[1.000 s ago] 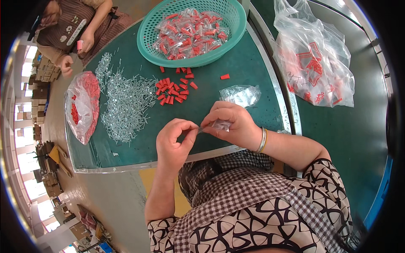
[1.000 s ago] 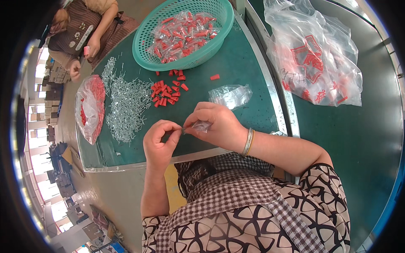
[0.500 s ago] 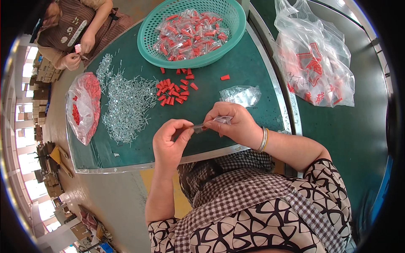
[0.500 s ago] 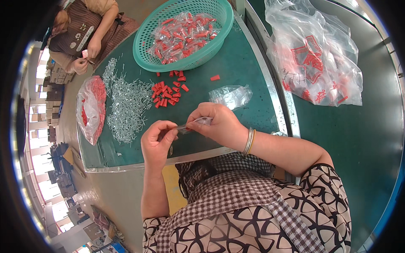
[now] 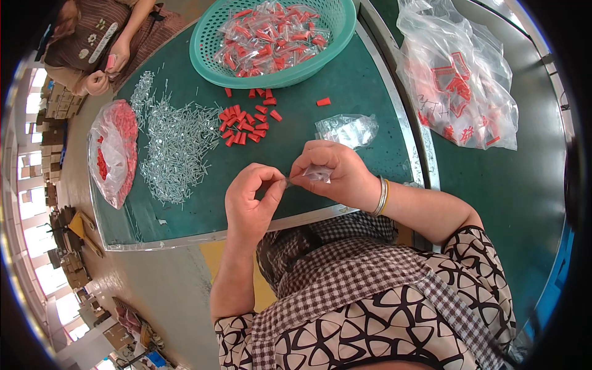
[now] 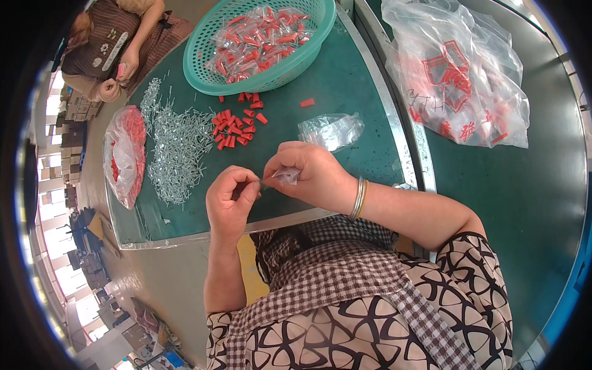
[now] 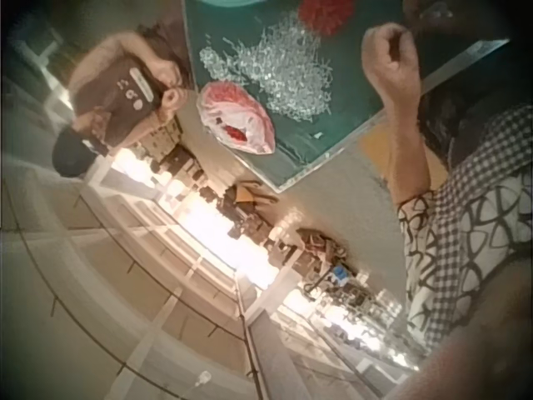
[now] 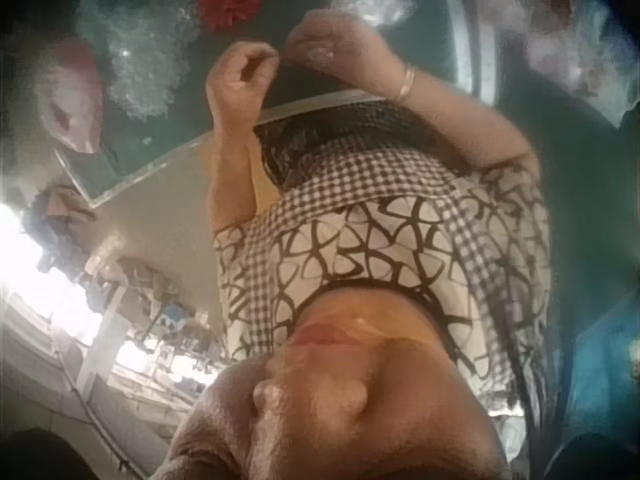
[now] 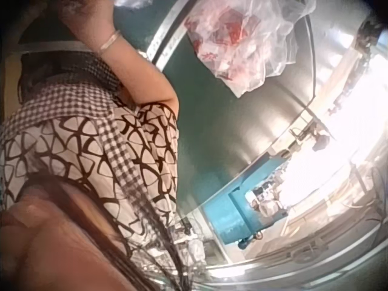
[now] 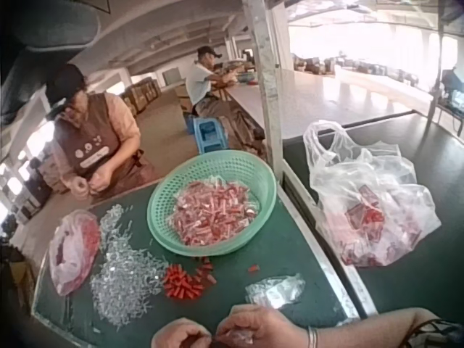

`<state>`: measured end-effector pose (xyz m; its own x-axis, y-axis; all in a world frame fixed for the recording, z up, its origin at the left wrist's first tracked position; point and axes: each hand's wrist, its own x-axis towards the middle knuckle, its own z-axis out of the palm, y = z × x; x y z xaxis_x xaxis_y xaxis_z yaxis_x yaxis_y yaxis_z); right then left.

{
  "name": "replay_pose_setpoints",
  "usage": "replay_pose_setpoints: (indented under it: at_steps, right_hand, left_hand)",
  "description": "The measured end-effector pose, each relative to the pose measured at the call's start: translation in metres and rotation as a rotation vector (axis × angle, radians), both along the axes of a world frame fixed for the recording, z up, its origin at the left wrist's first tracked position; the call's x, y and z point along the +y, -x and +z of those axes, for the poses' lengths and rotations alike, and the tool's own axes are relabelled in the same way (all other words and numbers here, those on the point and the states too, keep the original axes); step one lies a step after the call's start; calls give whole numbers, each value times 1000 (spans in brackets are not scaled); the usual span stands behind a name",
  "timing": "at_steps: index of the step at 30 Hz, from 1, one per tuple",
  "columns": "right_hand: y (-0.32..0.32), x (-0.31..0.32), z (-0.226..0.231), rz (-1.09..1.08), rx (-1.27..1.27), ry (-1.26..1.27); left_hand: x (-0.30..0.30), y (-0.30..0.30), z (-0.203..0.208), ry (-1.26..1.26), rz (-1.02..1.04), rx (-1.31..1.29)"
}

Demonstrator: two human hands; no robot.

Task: The person empties red plastic caps from a bag onto the table, places the caps into small clear plastic bags, and seals the bags by hand.

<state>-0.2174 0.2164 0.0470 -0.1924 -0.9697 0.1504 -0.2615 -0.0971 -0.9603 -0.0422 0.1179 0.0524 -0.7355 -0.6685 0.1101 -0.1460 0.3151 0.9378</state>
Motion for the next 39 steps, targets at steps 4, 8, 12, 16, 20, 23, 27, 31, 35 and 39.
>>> replay_pose_setpoints:
  at_steps: [4, 8, 12, 16, 20, 23, 27, 31, 35, 39]
  right_hand:
    - [-1, 1, -2, -11, -8, -6]
    - [1, 0, 2, -15, -212, -168]
    - [3, 0, 0, -35, -111, -130]
    - [1, -1, 0, -32, -196, -182]
    - [-2, 1, -1, -58, -144, -135]
    - [0, 0, 0, -84, -88, -136]
    - [2, -1, 0, -55, -100, -147]
    - [5, -1, 4, -35, -22, -67]
    - [5, -5, 9, -50, -240, -317]
    - [6, -5, 3, -29, -189, -152]
  left_hand:
    - [-1, 0, -1, -61, -45, 43]
    - [-2, -4, -3, -172, -11, 32]
    - [-4, -8, -6, -251, 19, 31]
    - [-1, -1, -5, -113, 12, 71]
    - [0, 7, -4, 116, -8, 56]
    - [0, 8, -3, 99, 4, 45]
    - [-3, 5, -6, 18, 38, 50]
    - [-6, 1, -7, 37, 25, 46]
    - [-9, -1, -12, -85, 38, 66]
    - [-10, 2, -8, -107, 18, 67]
